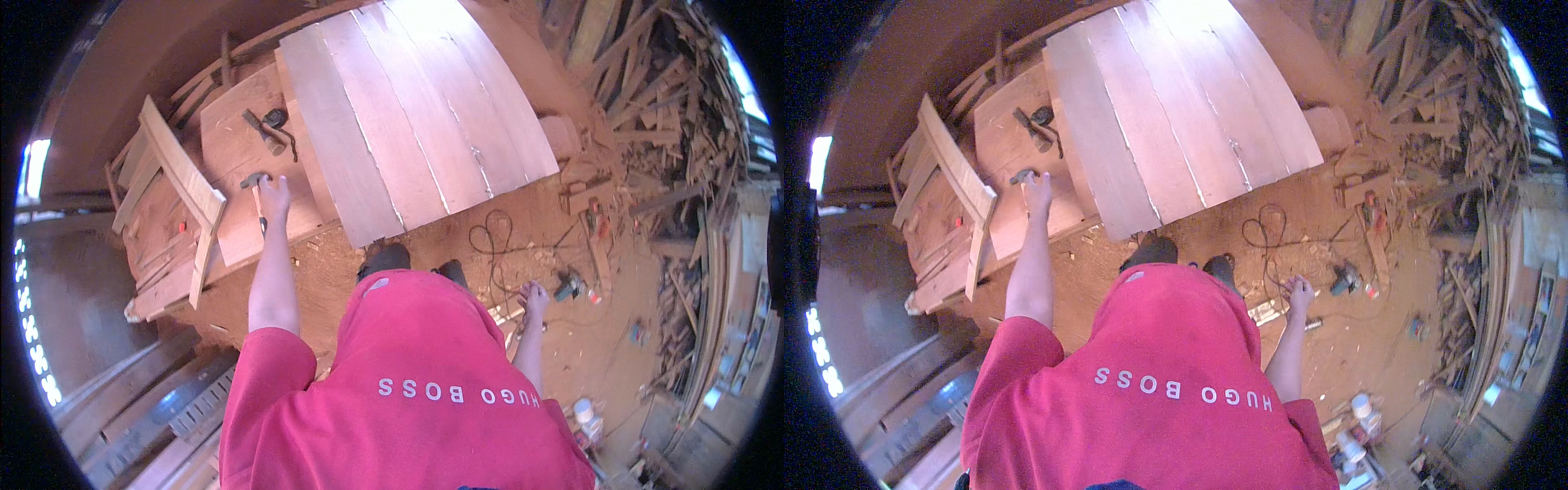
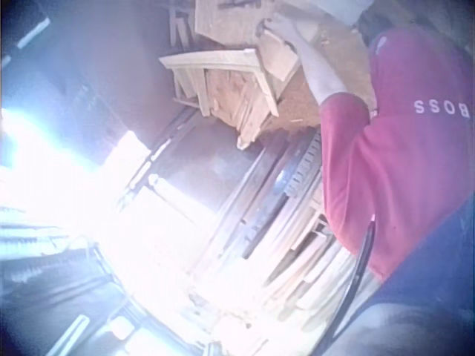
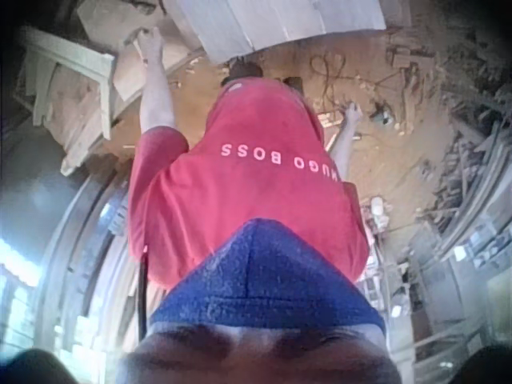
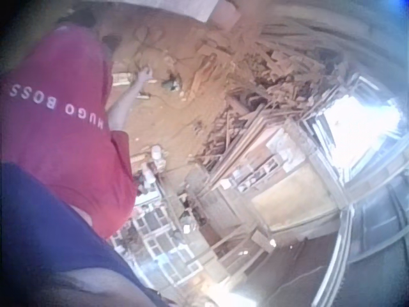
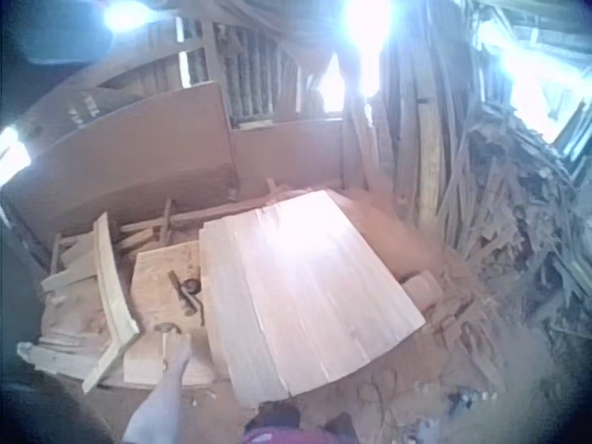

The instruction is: The person uses an electric hand planer to smooth the surface of a wooden board, clears the resulting sawdust, and then uses a hammer and chisel to carve along a marked line on the wood.

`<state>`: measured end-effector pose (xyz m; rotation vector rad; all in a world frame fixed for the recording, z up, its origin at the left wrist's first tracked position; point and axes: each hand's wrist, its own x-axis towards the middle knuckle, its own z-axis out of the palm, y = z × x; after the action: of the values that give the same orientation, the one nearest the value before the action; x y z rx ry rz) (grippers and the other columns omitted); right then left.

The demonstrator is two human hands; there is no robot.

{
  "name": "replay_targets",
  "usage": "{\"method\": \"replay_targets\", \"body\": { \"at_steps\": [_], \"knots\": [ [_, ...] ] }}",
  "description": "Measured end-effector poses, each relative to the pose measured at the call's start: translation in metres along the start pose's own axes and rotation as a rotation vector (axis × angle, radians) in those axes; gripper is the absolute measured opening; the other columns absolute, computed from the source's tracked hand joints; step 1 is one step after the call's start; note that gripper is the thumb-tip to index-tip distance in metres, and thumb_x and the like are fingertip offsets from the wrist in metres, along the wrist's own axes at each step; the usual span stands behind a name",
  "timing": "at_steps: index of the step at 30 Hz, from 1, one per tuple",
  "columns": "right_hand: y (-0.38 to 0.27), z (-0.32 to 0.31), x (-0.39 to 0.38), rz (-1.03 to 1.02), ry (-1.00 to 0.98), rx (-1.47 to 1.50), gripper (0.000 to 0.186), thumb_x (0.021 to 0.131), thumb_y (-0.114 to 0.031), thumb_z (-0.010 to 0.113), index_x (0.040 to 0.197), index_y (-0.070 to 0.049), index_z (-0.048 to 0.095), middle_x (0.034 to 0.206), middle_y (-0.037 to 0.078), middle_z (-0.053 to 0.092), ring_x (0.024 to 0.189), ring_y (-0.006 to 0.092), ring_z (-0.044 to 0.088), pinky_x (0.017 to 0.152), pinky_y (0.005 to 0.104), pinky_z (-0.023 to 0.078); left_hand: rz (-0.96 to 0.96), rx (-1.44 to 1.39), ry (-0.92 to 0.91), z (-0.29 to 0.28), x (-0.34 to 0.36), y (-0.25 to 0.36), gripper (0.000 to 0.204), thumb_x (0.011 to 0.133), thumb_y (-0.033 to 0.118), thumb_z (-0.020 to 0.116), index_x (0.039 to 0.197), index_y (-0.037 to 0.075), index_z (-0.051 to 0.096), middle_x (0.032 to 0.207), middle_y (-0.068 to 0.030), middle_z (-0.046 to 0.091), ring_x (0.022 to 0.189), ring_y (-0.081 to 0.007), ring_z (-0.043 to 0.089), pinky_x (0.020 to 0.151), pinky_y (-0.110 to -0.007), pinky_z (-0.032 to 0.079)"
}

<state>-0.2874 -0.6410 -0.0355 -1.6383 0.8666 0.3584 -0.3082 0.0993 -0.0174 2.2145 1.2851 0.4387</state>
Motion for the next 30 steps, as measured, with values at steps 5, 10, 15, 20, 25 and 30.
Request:
{"method": "replay_targets", "body": {
  "at_steps": [5, 10, 15, 20, 25, 30],
  "knots": [
    [0.003, 0.059, -0.083, 0.037, 0.136, 0.164, 0.037, 0.102, -0.016, 0.051, 0.139, -0.011, 0.049, 0.112, 0.012, 0.068, 0.088, 0.0198, 0.069, 0.064, 0.0319, 0.056, -0.04, 0.19, -0.11, 0.012, 0.093, 0.001, 0.078, 0.09, 0.053, 0.062, 0.14, -0.005, 0.047, 0.133, -0.0308, 0.059, 0.125, -0.0429, 0.057, 0.106, -0.047, 0.044],
    [-0.025, 0.108, -0.143, -0.033, 0.116, 0.119, 0.048, 0.101, -0.017, 0.053, 0.146, -0.01, 0.04, 0.123, 0.013, 0.063, 0.091, 0.0212, 0.069, 0.067, 0.0302, 0.057, -0.01, 0.166, -0.102, 0.034, 0.129, 0.002, 0.072, 0.089, 0.052, 0.064, 0.123, -0.012, 0.059, 0.124, -0.0342, 0.062, 0.117, -0.0461, 0.06, 0.101, -0.049, 0.046],
    [-0.043, 0.148, -0.182, -0.076, 0.036, 0.073, 0.033, 0.099, -0.01, 0.053, 0.131, -0.002, 0.056, 0.111, 0.011, 0.069, 0.083, 0.0177, 0.07, 0.065, 0.0275, 0.055, -0.294, -0.181, -0.3, 0.077, 0.187, -0.031, 0.06, 0.09, 0.043, 0.069, 0.112, -0.012, 0.065, 0.112, -0.0241, 0.07, 0.107, -0.0358, 0.067, 0.089, -0.045, 0.052],
    [-0.051, 0.187, -0.196, -0.134, -0.061, 0.023, 0.031, 0.098, -0.009, 0.054, 0.127, -0.001, 0.06, 0.107, 0.011, 0.072, 0.083, 0.0157, 0.07, 0.064, 0.0255, 0.054, -0.524, -0.747, -0.524, 0.063, 0.201, -0.052, 0.034, 0.097, 0.032, 0.065, 0.11, 0.0, 0.069, 0.1, -0.0072, 0.071, 0.089, -0.0172, 0.066, 0.075, -0.034, 0.053],
    [-0.08, 0.239, -0.21, -0.45, -0.226, -0.117, 0.031, 0.097, -0.014, 0.06, 0.124, 0.001, 0.063, 0.108, 0.012, 0.072, 0.092, 0.0182, 0.069, 0.078, 0.0309, 0.055, -0.397, -1.168, -0.686, -0.026, 0.11, 0.007, 0.024, 0.1, 0.018, 0.063, 0.121, 0.006, 0.06, 0.103, -0.0027, 0.066, 0.09, -0.0145, 0.064, 0.07, -0.031, 0.052],
    [-0.131, 0.312, -0.256, -0.647, -0.566, -0.155, 0.039, 0.099, -0.027, 0.062, 0.128, 0.001, 0.061, 0.114, 0.015, 0.07, 0.104, 0.0218, 0.067, 0.09, 0.035, 0.053, -0.034, -0.874, -0.795, -0.074, -0.046, 0.094, 0.044, 0.094, 0.016, 0.07, 0.131, 0.006, 0.048, 0.111, -0.007, 0.063, 0.097, -0.014, 0.063, 0.079, -0.029, 0.055]
  ]
}}
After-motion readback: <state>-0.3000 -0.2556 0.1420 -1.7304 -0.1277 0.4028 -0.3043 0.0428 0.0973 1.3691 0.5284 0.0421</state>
